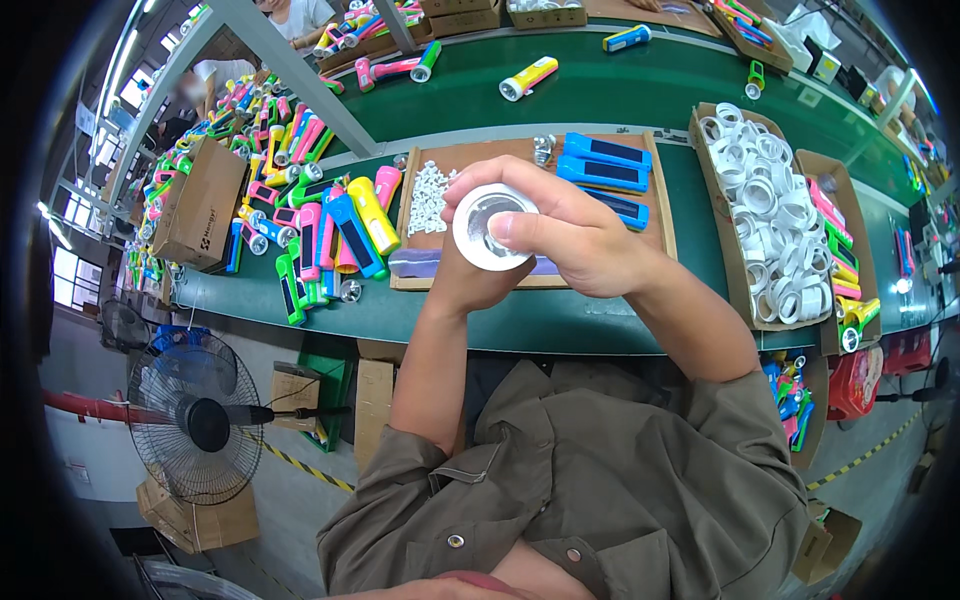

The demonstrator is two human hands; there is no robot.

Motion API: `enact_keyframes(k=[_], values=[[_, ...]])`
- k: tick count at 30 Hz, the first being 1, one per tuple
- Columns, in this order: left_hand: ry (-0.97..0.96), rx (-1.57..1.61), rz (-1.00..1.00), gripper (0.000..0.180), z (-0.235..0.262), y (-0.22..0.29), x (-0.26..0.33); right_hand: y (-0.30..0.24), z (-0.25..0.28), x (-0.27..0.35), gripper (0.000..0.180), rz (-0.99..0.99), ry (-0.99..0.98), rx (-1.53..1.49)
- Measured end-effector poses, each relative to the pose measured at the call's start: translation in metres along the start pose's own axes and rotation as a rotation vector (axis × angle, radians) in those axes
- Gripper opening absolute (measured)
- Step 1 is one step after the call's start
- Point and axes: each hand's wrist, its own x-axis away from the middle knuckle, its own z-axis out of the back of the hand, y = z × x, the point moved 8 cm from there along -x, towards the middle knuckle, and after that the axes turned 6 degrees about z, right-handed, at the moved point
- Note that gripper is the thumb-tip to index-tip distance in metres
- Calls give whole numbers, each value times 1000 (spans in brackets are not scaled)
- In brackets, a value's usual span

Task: The person assembles LED components and reflector caps onto plastic flashlight casings by hand.

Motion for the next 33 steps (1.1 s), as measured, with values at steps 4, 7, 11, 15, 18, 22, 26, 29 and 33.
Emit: enact_keyframes(k=[4, 7, 11, 15, 18, 22, 26, 29, 33], values=[[-14, 30, 19, 32, -1, -4, 1, -2, -2, 1, 43, 3, -37, 32], [-38, 25, 21, 33, -2, -5, 2, -3, -4, 1, 43, -9, -36, 37], [-41, 65, 1, 33, -3, -5, 3, -5, -4, 0, 42, 22, -47, 143], [-28, 76, -17, 33, -5, -8, 2, -6, -8, 0, 44, 50, -59, 184], [18, 97, -74, 30, -2, -2, 3, -2, -7, 1, 50, -32, -6, 22], [18, 142, 35, 25, -3, -7, 1, 2, -6, 0, 57, -5, -50, -121], [16, 204, -29, 25, -3, -6, -2, -4, -4, -1, 68, 74, -61, 65], [-47, 263, 19, 26, -10, -22, -4, -8, -9, -2, 67, 145, -171, 124], [-2, 208, -25, 26, -5, -11, 1, -7, -7, -3, 71, 162, -177, 161]])
